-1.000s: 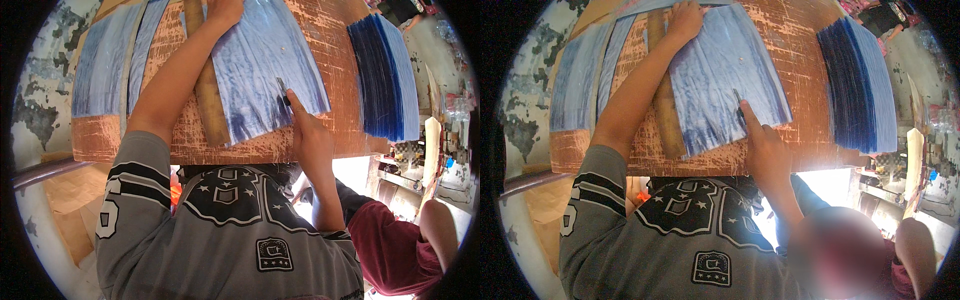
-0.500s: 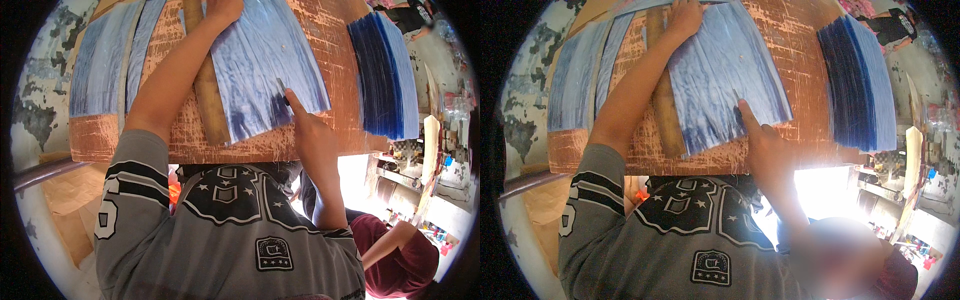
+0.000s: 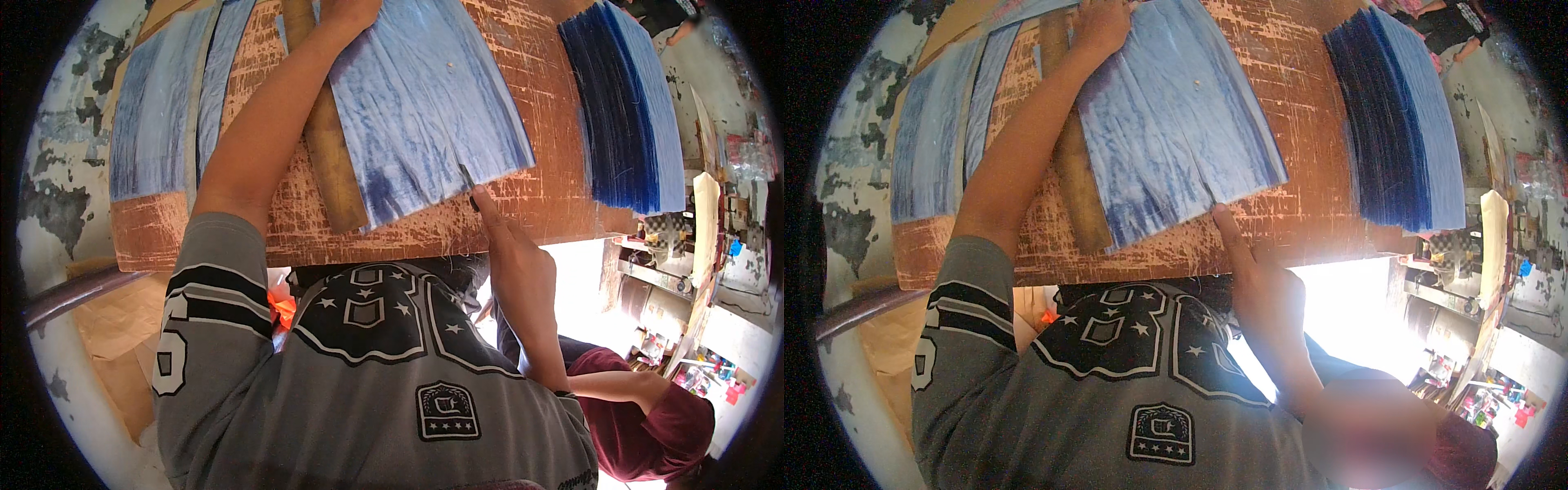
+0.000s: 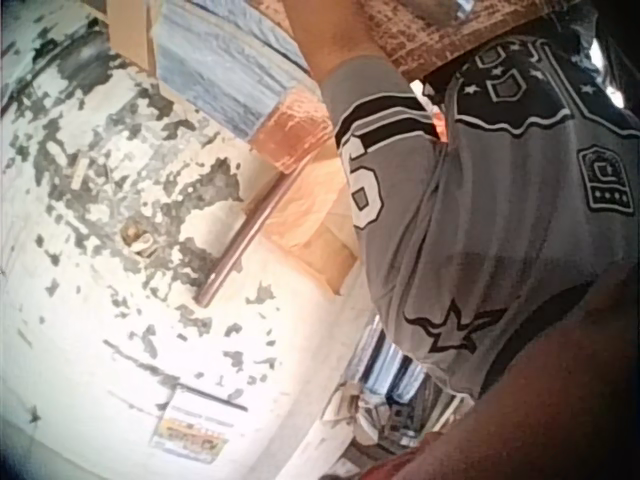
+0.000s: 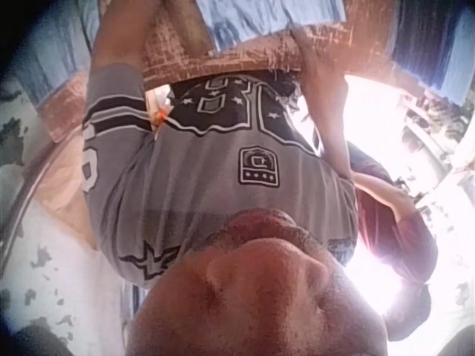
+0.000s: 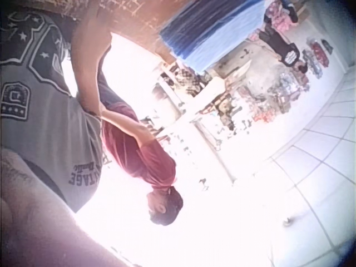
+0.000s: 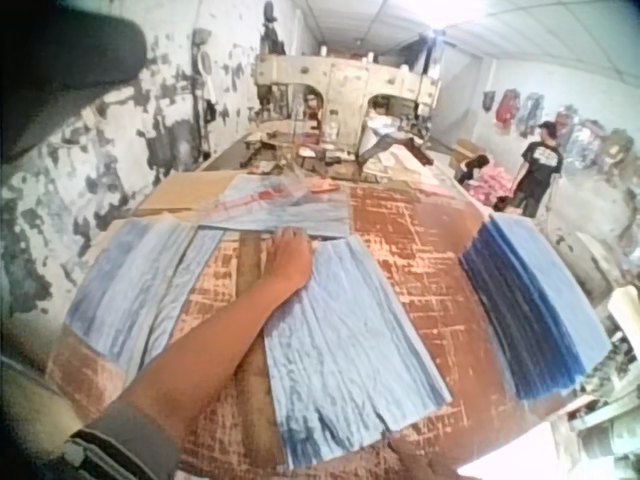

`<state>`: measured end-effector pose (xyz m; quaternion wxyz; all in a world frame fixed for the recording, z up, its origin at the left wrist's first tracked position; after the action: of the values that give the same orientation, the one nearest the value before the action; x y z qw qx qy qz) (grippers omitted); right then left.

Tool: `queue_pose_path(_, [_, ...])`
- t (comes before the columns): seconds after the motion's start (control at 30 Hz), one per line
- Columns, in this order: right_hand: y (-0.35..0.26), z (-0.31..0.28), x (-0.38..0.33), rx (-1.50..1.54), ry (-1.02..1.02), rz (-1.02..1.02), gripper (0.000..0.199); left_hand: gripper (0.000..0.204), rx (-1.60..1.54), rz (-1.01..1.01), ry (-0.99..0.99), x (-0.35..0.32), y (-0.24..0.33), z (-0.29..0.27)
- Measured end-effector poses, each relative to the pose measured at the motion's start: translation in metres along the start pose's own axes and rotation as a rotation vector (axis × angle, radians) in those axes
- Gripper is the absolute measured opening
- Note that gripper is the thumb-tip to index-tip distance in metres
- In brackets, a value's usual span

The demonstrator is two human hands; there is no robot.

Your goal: The person uses a red utility knife and a wooden ruler to cut a stack of blue, textured material on a wooden table. They align the ruler and slice through the material repeatedly, creating uniform strips. The person works methodically, adjusting the ruler and material as they progress through the stack.

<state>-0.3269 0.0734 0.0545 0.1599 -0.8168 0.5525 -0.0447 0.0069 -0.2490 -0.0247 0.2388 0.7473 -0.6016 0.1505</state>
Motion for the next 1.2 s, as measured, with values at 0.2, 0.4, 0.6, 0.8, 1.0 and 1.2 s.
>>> queue_pose_path(0.2, [0.005,-0.001,-0.018,0.027,-0.079,0.030,0.084,0.035,0.009,0.036,0.003,-0.003,0.003,-0.004])
queue_pose_path(0.4, [0.007,0.007,-0.042,0.018,-0.105,0.055,0.084,0.035,0.017,0.038,0.030,-0.003,0.005,-0.004])
queue_pose_path(0.6, [0.006,0.001,-0.046,0.107,-0.089,0.110,0.076,0.032,-0.006,0.044,-0.054,-0.004,0.008,-0.015])
queue_pose_path(0.8, [0.014,-0.021,-0.039,0.254,0.037,0.211,0.058,0.030,0.069,0.028,0.028,-0.004,0.000,0.001])
queue_pose_path(1.0, [-0.006,-0.012,0.021,0.263,0.135,0.037,0.055,0.027,-0.019,0.045,0.075,-0.005,0.005,-0.005])
queue_pose_path(1.2, [-0.014,0.001,0.063,0.207,0.152,-0.003,0.059,0.025,-0.021,0.063,0.070,-0.006,0.004,-0.008])
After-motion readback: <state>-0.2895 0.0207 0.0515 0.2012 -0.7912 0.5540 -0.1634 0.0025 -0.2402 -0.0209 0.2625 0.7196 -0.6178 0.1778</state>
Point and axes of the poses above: each hand's wrist, its own x-axis towards the middle knuckle, its own z-axis out of the palm, y = z × x, the point moved 4 cm from there along x, towards the middle knuckle, and after that the axes turned 9 degrees about x, right-handed, at the moved point
